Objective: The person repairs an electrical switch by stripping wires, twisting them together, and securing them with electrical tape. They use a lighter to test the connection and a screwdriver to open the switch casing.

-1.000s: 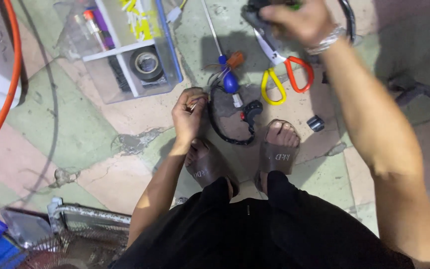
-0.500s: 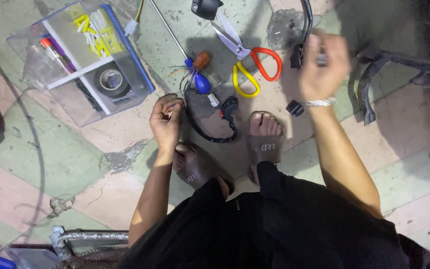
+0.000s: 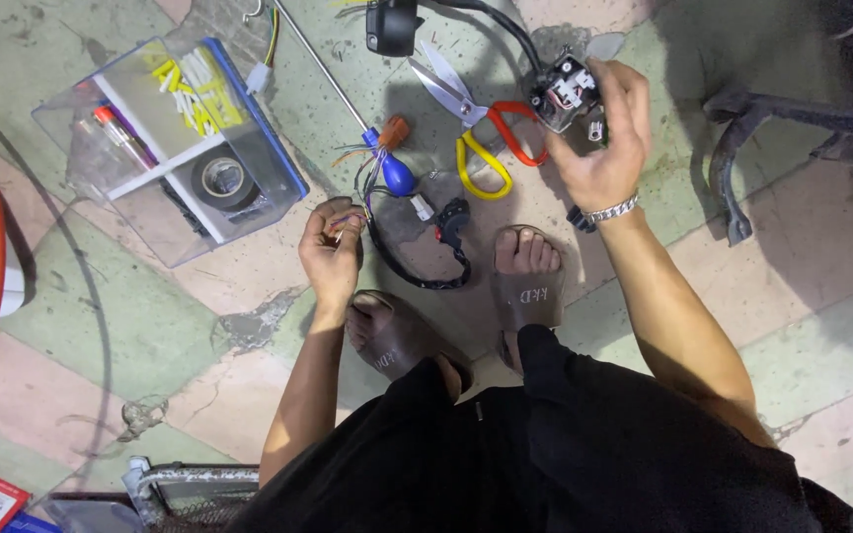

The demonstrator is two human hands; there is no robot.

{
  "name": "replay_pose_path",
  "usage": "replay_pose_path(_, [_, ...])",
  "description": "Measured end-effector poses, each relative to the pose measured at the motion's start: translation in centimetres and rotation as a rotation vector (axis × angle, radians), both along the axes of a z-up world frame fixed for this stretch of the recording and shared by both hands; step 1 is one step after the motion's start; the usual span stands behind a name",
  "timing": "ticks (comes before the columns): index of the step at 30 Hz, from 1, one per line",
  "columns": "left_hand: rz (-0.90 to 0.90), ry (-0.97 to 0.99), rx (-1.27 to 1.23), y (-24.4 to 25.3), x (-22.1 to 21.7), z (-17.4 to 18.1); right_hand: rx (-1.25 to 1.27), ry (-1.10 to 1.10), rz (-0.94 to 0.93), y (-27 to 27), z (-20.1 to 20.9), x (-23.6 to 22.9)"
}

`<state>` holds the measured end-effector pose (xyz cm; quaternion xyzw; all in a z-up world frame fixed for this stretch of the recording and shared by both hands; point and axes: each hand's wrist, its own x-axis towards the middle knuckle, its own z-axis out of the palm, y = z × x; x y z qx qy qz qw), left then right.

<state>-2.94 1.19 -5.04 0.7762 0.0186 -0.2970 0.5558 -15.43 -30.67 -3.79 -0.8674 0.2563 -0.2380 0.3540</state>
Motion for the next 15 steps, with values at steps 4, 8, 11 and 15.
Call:
replay_pose_path(4, [0.015,0.006,-0.038,0.1,-0.1,-0.3,0.037,-0.045,0.042,0.8,3.6,1.8])
replay_pose_path(8, [0.031,0.022,-0.068,0.2,-0.1,-0.3,0.033,-0.126,0.122,1.1,5.0,2.5])
replay_pose_path(11, [0.008,0.008,-0.026,0.2,0.0,-0.3,0.013,-0.180,0.147,1.5,5.1,2.6])
replay_pose_path(15, [0.019,0.025,-0.048,0.3,0.0,-0.4,-0.015,-0.122,0.138,2.0,7.4,2.8])
